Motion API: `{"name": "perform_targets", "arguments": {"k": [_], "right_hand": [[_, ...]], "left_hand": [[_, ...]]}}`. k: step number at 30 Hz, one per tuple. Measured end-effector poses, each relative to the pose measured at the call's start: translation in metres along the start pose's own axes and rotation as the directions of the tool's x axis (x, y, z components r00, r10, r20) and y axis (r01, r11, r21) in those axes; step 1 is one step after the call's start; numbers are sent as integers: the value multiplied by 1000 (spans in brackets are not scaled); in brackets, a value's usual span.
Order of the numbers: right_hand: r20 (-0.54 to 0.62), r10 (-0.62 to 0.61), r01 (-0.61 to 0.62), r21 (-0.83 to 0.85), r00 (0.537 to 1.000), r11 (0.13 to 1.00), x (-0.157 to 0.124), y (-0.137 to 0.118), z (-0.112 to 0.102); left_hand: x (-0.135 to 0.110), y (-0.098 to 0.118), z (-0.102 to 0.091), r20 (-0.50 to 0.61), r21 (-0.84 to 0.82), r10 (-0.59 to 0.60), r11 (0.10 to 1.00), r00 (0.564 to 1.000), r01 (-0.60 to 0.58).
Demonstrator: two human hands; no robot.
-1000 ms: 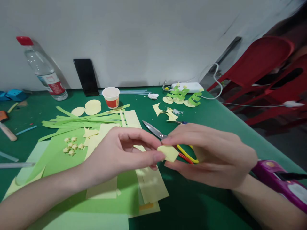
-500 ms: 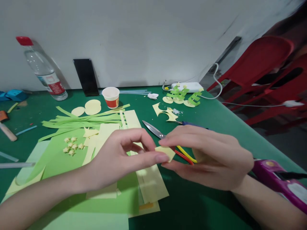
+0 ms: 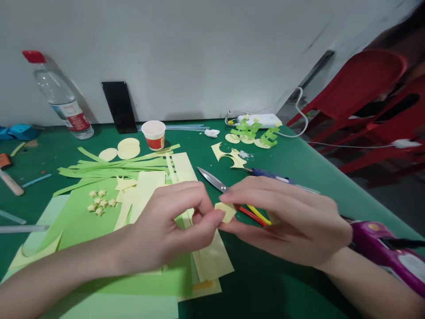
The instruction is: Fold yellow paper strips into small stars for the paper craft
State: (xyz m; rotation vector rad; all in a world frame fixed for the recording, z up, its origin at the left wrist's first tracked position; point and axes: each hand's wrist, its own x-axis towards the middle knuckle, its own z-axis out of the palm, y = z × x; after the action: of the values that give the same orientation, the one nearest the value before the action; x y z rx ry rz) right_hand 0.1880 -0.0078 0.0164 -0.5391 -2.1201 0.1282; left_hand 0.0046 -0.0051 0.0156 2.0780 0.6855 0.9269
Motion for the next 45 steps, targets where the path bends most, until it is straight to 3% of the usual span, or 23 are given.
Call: {"name": "perform_targets", "arguments": {"k": [4, 8, 12, 22, 27, 30, 35, 45], "right_hand": [[-43, 33, -32, 4, 999, 999, -2, 0, 3], [-80, 44, -45, -11, 996, 999, -2, -1, 3], [-92, 32, -32, -1, 995, 999, -2, -2, 5], [8, 15, -15, 31, 1000, 999, 1, -1, 0], [8, 47, -46, -35, 999, 998, 0, -2, -3], [10, 24, -23, -45, 1000, 999, -1, -2, -5], [18, -30, 31, -25, 999, 999, -1, -1, -5], [-16, -51, 49, -117, 999, 992, 0, -2, 1]], "left_hand": [[0, -4, -2, -49, 81, 129, 989, 990, -125], [-1, -6, -6, 1, 22, 75, 997, 997, -75], [1, -6, -3, 48, 2, 112, 994, 993, -112], [3, -5, -8, 89, -10, 69, 998, 994, -68], [6, -9, -9, 47, 18, 248, 968, 968, -249], [6, -10, -9, 55, 48, 287, 956, 956, -289], [7, -8, -11, 78, 22, 266, 963, 961, -269], [1, -4, -5, 57, -1, 41, 999, 998, -41]]}}
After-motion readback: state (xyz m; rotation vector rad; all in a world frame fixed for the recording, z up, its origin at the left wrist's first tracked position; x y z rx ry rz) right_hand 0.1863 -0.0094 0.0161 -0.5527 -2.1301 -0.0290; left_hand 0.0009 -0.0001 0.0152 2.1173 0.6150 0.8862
